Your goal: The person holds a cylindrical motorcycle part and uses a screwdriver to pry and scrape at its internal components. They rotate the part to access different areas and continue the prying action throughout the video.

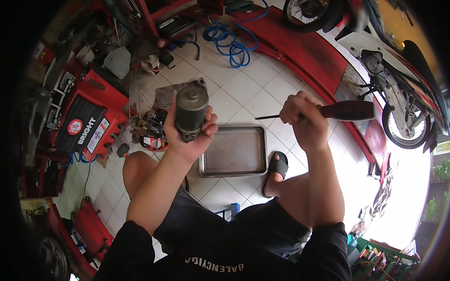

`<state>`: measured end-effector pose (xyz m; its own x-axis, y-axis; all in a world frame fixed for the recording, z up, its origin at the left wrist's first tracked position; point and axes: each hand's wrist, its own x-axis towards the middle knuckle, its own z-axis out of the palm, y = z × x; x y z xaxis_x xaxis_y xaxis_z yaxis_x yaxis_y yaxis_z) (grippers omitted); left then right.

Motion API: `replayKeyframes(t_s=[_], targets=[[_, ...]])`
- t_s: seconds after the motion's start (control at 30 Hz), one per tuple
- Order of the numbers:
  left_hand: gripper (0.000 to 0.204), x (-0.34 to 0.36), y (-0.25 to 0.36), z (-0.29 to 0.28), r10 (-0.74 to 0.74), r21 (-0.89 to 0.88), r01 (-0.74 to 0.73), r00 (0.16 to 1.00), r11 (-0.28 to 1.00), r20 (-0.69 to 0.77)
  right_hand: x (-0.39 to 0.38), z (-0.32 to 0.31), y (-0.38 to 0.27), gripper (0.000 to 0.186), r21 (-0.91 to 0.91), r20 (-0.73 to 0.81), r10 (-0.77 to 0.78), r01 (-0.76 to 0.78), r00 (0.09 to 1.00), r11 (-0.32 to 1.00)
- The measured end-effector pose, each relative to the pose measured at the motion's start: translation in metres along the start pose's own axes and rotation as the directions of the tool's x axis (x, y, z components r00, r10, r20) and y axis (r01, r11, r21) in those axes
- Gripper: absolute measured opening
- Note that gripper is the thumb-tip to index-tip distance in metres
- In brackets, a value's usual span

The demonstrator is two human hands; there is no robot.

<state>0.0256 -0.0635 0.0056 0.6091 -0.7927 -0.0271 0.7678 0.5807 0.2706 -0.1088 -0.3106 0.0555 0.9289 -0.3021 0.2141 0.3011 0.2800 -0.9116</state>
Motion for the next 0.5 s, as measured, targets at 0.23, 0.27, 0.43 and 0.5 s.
replayKeyframes(t_s=[0.23,0.27,0.43,0.5], targets=[[0.074,-0.008,0.035,0.001,0.059,-0.128,-0.016,0.938,0.992,0.341,-0.014,-0.004,0.035,0.018,-0.314,-0.24,0.137,-0.21,0.961,0.926],[0.075,-0.008,0.036,0.004,0.059,-0.133,-0.008,0.923,0.991,0.38,-0.014,-0.004,0.043,0.02,-0.428,-0.227,0.118,-0.208,0.967,0.88],[0.078,-0.02,0.057,-0.007,0.073,-0.043,-0.06,0.863,0.997,0.5,-0.015,0.005,0.127,0.023,-0.534,-0.162,0.315,-0.352,0.935,0.768],[0.083,-0.029,0.062,-0.005,0.08,-0.041,-0.069,0.889,0.997,0.451,-0.016,-0.008,0.186,0.024,-0.573,-0.199,0.466,-0.488,0.862,0.659]])
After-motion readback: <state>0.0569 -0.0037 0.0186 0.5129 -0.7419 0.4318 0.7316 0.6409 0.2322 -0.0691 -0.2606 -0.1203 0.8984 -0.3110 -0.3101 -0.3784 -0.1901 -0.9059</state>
